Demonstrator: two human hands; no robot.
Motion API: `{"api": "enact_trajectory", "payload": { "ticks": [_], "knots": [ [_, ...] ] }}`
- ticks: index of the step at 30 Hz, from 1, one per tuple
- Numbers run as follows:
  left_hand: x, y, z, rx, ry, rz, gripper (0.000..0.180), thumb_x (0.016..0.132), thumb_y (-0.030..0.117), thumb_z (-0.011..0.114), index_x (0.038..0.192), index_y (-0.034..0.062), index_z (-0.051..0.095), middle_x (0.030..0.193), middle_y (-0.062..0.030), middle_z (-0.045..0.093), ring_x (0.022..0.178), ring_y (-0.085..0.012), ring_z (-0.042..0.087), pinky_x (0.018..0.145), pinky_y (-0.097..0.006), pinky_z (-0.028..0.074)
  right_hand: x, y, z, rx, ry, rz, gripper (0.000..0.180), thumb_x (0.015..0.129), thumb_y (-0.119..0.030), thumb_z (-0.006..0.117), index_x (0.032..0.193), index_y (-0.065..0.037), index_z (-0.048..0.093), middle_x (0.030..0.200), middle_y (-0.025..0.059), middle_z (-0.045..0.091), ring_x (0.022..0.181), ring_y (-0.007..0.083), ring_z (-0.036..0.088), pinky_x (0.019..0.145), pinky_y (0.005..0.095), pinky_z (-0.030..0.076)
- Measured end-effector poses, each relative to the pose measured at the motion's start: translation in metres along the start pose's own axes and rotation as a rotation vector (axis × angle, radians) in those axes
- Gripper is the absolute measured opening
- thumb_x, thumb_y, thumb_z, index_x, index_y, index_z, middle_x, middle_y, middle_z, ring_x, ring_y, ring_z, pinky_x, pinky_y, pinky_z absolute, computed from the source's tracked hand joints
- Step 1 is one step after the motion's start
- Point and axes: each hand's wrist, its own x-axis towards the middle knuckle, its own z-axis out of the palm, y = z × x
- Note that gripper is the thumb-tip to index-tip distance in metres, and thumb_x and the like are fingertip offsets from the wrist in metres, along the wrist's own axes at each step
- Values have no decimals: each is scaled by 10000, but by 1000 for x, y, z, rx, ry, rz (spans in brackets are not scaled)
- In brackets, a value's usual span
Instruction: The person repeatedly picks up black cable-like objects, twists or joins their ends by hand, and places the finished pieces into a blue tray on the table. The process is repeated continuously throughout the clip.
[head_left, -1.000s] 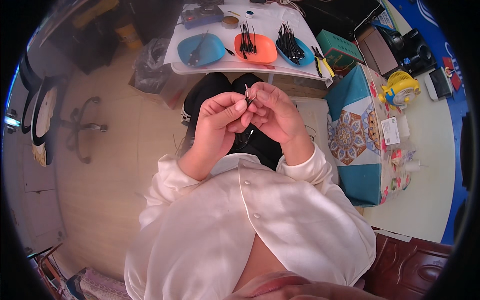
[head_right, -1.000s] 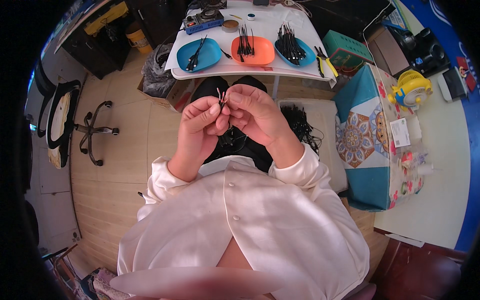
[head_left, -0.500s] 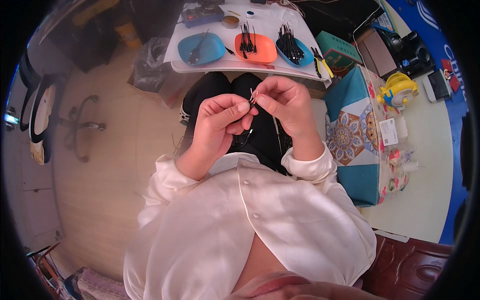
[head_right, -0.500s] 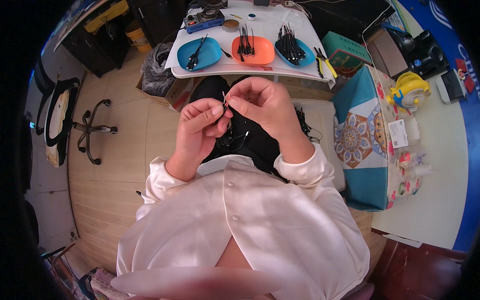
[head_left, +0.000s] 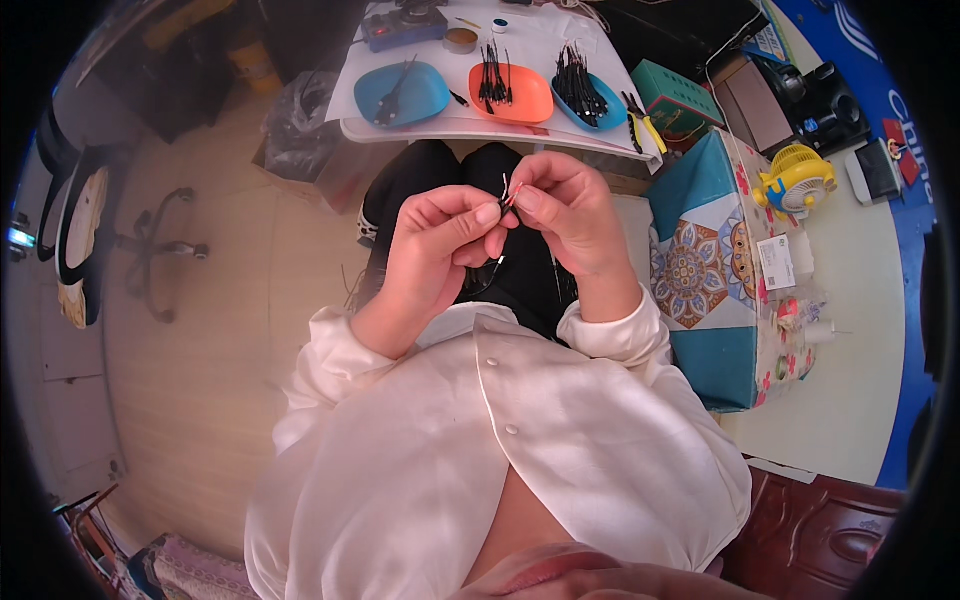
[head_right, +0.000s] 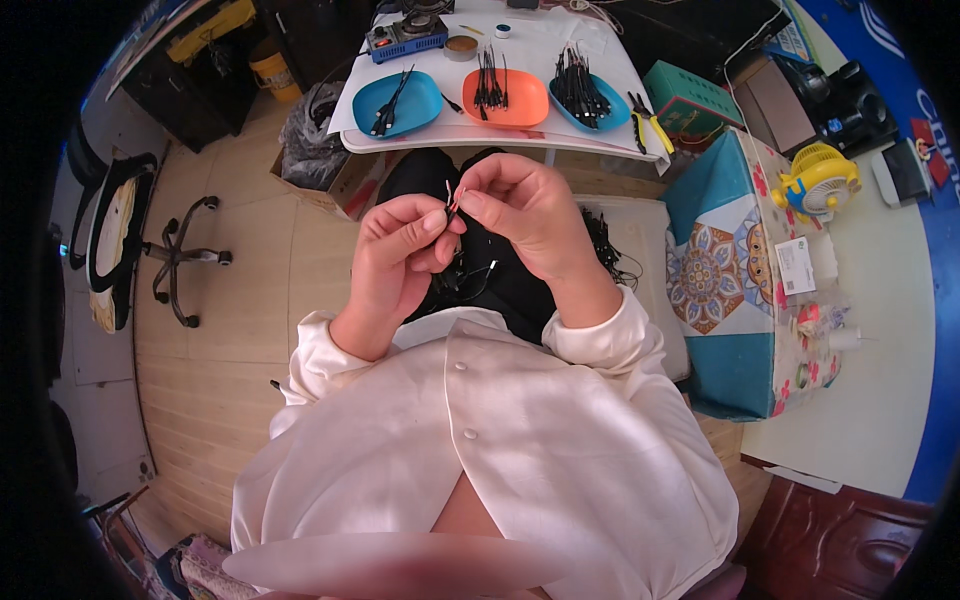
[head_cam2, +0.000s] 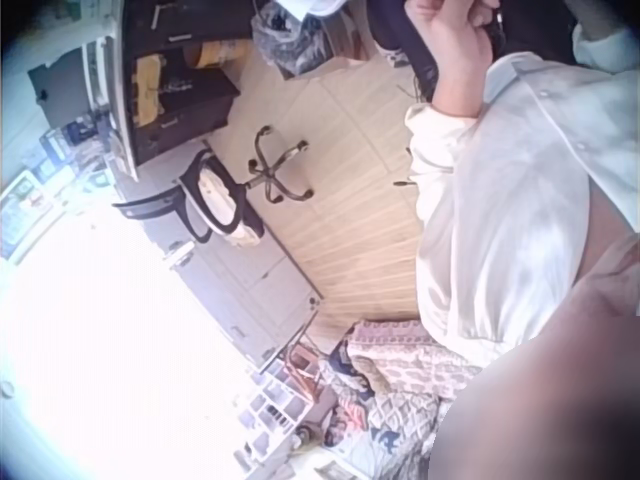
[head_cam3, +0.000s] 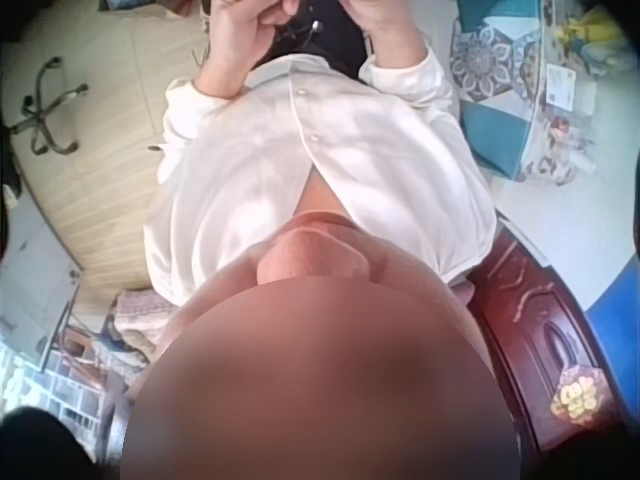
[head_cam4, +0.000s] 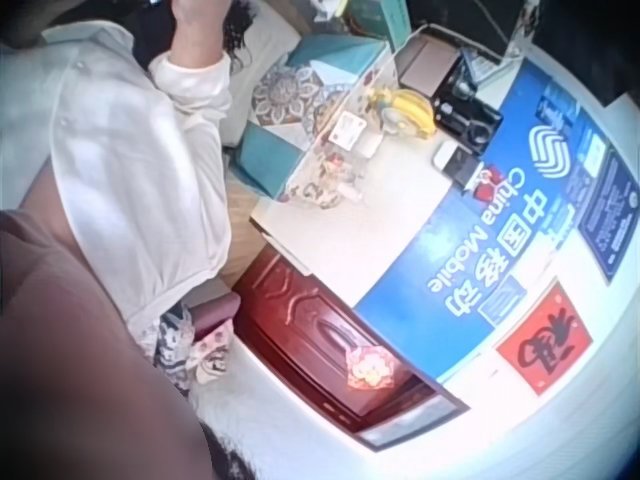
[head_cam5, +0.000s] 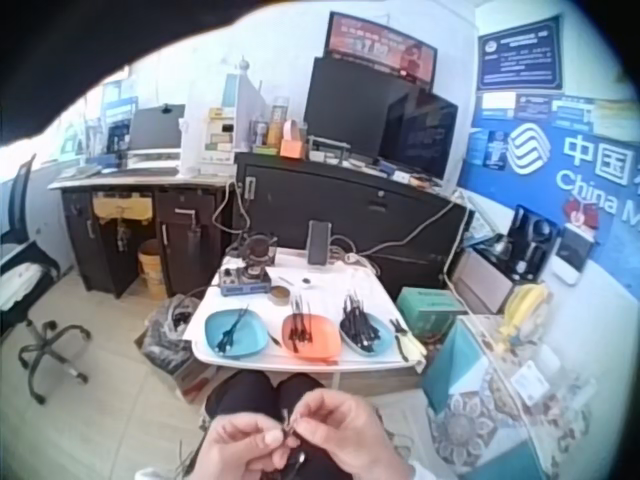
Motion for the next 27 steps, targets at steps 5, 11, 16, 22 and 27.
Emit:
{"api": "enact_trajectory", "payload": {
  "ticks": [5,11,16,22,27],
  "knots": [
    [0,2,-1,-35,1,-52,133,906,57,593,882,-51,667,664,-92,606,501,-50,410,443,-192,237,-3,-7,2,-181,7,-52,116,851,-50,686,937,5,630,872,26,647,744,82,621,708,211,502],
    [0,2,0,-33,-14,-12,129,907,45,590,890,-51,674,687,-100,624,514,-52,420,455,-190,253,0,-2,1,24,-38,90,81,868,-79,646,910,-20,610,835,19,625,724,102,628,682,222,502],
    [-1,-3,2,60,8,81,144,908,71,588,917,-45,673,687,-84,625,501,-49,390,458,-180,267,2,10,1,403,-152,267,77,880,-118,608,883,-49,576,782,-1,577,698,117,600,647,219,477],
    [-2,6,0,57,45,10,105,888,19,613,925,-35,695,791,-144,692,570,-109,556,492,-201,361,4,5,-1,-26,-87,28,94,851,-113,613,867,-48,546,836,25,527,725,94,535,635,211,430],
    [-3,9,0,115,86,-63,96,878,18,625,919,-32,696,822,-165,701,670,-182,668,577,-242,500,3,-6,1,-251,-64,-53,78,822,-36,639,862,-20,573,866,27,548,782,89,529,708,224,441]
  ]
}}
